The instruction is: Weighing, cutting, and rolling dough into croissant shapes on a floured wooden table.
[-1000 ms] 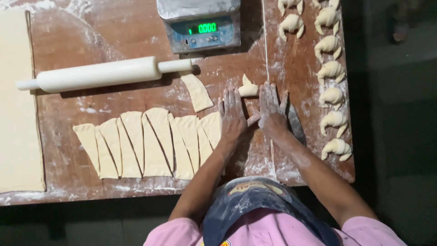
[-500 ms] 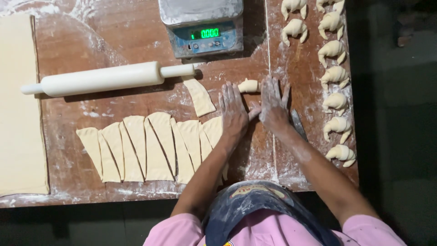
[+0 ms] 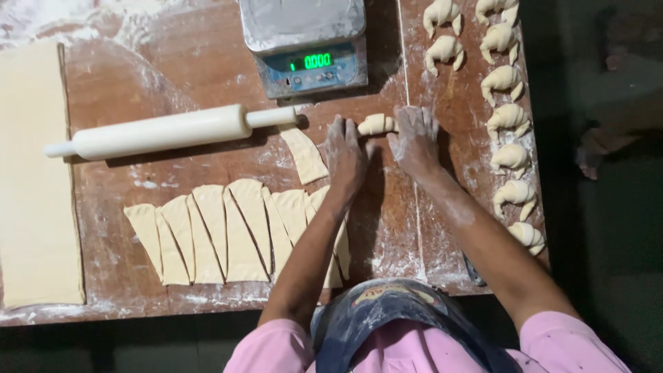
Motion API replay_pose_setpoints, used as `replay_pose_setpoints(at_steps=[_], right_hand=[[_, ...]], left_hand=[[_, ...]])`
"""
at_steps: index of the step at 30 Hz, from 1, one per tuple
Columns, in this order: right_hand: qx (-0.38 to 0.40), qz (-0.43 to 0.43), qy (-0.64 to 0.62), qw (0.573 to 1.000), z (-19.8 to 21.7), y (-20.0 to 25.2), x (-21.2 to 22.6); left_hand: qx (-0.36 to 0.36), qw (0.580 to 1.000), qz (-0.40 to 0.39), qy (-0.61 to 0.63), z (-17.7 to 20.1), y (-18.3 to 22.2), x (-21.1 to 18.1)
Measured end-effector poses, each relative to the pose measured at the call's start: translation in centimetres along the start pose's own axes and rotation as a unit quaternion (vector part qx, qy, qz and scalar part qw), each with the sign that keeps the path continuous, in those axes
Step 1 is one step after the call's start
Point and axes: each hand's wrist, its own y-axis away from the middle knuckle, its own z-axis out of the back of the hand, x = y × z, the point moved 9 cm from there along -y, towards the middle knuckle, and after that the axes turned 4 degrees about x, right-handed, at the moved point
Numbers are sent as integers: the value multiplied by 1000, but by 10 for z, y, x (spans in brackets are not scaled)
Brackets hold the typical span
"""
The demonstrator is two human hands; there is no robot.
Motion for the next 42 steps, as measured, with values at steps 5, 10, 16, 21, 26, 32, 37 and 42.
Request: replay_pose_setpoints(at_steps=[5, 10, 16, 21, 26, 32, 37, 42], right_hand=[[-12, 31, -21, 999, 0, -18, 1], [1, 37, -90, 995, -9, -28, 1], [1, -18, -97, 995, 24, -25, -37], [5, -114, -38, 993, 97, -41, -79], [-18, -81, -60, 995, 76, -47, -133], [-119, -71, -77, 987, 80, -24, -128], [-119, -114, -87, 982, 84, -24, -121], [-162, -50, -31, 985, 83, -20, -115]], left_hand=[[6, 1000, -5, 5, -13, -33, 10], [4, 995, -14, 96, 5, -43, -10], [118, 956, -2, 268, -39, -57, -40], [150, 911, 31, 384, -64, -96, -113], [37, 957, -105, 269, -89, -104, -120], [109, 970, -129, 173, -64, -76, -141], [124, 971, -175, 105, -75, -74, -145], [117, 971, -99, 182, -89, -73, -120]])
